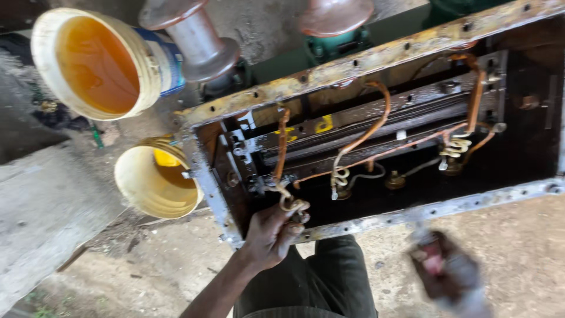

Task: The person works on an open oil-filled transformer lying on the ground, unscrewing and removing brass fittings and bushing hardware from inside the housing by hand and with pliers, and placing removed parts on a small blue board beside the unit while another person hands over components.

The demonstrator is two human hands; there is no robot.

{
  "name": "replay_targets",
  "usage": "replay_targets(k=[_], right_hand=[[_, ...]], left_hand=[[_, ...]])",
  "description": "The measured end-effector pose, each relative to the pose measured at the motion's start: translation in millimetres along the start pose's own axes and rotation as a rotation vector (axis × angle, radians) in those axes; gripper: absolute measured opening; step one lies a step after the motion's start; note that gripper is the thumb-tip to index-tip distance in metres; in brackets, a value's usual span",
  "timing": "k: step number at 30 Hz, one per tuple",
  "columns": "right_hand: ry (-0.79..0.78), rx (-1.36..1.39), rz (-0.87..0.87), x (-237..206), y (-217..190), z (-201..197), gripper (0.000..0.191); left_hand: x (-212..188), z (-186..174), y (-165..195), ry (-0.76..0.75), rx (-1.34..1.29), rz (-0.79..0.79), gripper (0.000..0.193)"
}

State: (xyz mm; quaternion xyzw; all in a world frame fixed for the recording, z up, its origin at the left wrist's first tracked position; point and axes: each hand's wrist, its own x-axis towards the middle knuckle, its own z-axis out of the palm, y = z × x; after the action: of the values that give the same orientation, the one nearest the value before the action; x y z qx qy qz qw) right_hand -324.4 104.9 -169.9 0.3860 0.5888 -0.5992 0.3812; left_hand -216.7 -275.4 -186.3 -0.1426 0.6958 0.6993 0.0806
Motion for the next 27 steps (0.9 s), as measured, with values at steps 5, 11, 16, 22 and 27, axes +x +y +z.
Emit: replay_targets(k=[5,11,16,22,27], right_hand=[[-0.250,-0.966,-1.202,-24.8,74.5,109.3,0.043],[-0.097,-1.047,-1.188,-45.2,68.4,181.5,0.042],[-0.029,-1.087,-1.240,-54.2,69.9,200.6,0.038],[-0.006,-1.031,-1.197,-58.8,82.0,215.3,0.037],[-0.137,-1.085,-1.343,-39.7,91.0,198.9,0.036]], left_hand=[[5.3,-23.3,-16.5,-0.064,0.030,0.181,0.039],[8.5,-45.2,-32.5,-0.144,-0.020,0.283,0.042],[14.5,-62.0,-36.8,-0.186,-0.016,0.347,0.040],[12.8,-68.1,-42.4,-0.177,-0.062,0.412,0.042],[18.2,-72.6,-57.4,-0.353,-0.195,0.281,0.042]])
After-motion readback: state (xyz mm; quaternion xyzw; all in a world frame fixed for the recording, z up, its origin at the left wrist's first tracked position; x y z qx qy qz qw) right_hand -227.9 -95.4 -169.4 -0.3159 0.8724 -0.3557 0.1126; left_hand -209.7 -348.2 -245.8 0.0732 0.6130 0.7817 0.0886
